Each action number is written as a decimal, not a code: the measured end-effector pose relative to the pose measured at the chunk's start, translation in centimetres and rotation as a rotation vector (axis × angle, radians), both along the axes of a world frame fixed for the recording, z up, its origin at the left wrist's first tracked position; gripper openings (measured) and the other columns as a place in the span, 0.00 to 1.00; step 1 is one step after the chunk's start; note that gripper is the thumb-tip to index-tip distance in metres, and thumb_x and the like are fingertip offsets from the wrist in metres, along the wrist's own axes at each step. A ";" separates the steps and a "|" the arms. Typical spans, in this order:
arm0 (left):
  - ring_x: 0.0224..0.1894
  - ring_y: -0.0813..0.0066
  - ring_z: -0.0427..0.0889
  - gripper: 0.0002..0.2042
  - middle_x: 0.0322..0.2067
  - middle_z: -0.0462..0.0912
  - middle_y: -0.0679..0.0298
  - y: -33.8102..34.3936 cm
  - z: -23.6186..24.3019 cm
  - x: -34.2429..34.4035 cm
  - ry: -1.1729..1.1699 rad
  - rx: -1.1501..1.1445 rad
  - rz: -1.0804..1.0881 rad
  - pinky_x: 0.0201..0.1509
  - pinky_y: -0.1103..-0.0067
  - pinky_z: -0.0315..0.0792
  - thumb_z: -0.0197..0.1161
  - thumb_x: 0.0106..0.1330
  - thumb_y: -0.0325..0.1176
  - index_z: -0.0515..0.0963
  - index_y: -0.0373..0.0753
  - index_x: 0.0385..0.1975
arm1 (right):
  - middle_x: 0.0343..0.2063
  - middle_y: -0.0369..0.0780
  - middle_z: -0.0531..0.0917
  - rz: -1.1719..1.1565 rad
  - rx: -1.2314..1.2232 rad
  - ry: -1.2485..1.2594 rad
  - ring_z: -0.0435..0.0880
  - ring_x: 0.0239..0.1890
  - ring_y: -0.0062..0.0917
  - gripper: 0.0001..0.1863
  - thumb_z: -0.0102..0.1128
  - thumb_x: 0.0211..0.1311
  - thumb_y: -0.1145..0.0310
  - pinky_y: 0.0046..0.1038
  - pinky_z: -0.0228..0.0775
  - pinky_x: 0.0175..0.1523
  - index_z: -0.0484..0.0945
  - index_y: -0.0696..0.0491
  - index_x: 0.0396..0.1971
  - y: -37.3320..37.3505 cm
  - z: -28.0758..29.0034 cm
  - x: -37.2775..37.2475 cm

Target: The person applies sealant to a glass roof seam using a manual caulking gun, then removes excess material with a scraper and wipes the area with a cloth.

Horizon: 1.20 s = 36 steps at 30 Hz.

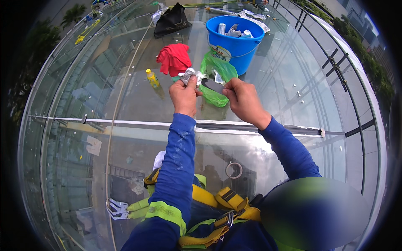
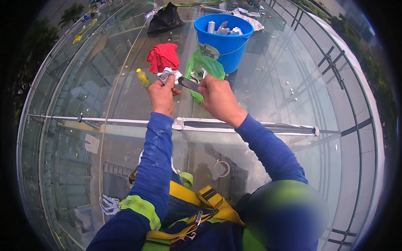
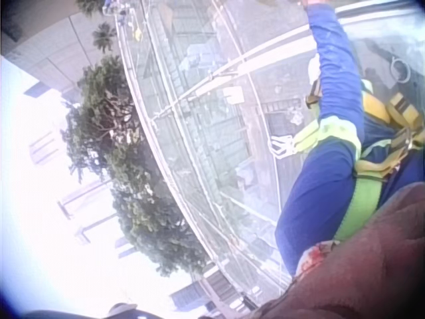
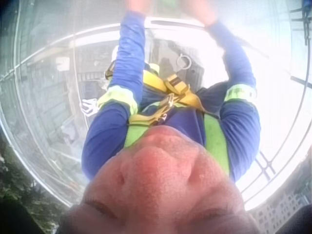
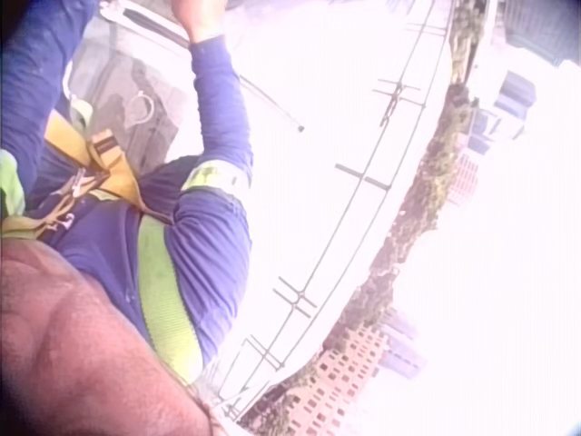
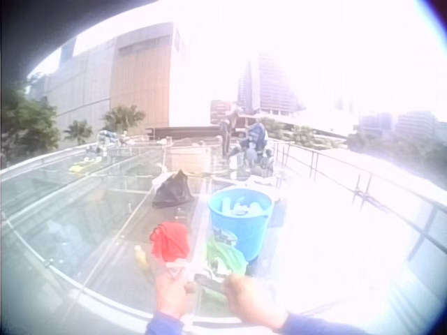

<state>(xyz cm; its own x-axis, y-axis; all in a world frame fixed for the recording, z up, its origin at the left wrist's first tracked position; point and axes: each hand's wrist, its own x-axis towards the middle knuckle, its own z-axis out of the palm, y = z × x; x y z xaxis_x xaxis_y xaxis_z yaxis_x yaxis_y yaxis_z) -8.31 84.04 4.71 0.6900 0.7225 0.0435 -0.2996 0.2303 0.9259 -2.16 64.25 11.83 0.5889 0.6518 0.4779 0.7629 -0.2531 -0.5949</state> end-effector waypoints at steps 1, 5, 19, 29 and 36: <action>0.30 0.82 0.80 0.08 0.34 0.85 0.67 0.9 0.4 -0.2 0.076 -0.081 0.054 0.28 0.82 0.76 0.66 0.69 0.32 0.82 0.35 0.41 | 0.26 0.52 0.82 -0.023 0.011 -0.011 0.83 0.30 0.48 0.05 0.62 0.62 0.75 0.40 0.72 0.35 0.77 0.61 0.31 -0.3 0.4 0.3; 0.39 0.79 0.82 0.08 0.41 0.85 0.65 0.9 0.9 -1.2 0.031 -0.080 -0.382 0.40 0.79 0.78 0.64 0.69 0.28 0.80 0.34 0.45 | 0.28 0.49 0.83 0.048 0.085 0.042 0.83 0.30 0.45 0.03 0.62 0.63 0.75 0.37 0.72 0.36 0.78 0.59 0.33 -0.6 2.0 0.8; 0.31 0.76 0.84 0.08 0.32 0.85 0.64 -3.0 0.4 -0.5 -0.095 -0.105 -0.467 0.37 0.81 0.82 0.67 0.68 0.30 0.82 0.33 0.40 | 0.22 0.48 0.81 -0.011 0.082 0.140 0.81 0.24 0.34 0.06 0.63 0.63 0.72 0.34 0.71 0.31 0.79 0.60 0.31 0.7 -2.1 1.1; 0.27 0.81 0.80 0.07 0.30 0.83 0.66 4.4 -1.7 1.7 0.127 -0.033 -0.030 0.30 0.83 0.79 0.66 0.69 0.29 0.81 0.34 0.40 | 0.30 0.44 0.85 -0.281 0.006 0.604 0.85 0.26 0.28 0.11 0.58 0.69 0.66 0.34 0.76 0.38 0.78 0.61 0.37 -4.8 -7.5 15.4; 0.31 0.76 0.83 0.11 0.33 0.84 0.59 2.7 -4.1 12.8 0.502 0.430 -0.226 0.29 0.81 0.81 0.61 0.68 0.24 0.79 0.26 0.46 | 0.37 0.54 0.85 -0.825 -0.096 0.289 0.83 0.43 0.52 0.13 0.55 0.70 0.63 0.45 0.74 0.48 0.80 0.58 0.41 -5.6 -28.5 26.6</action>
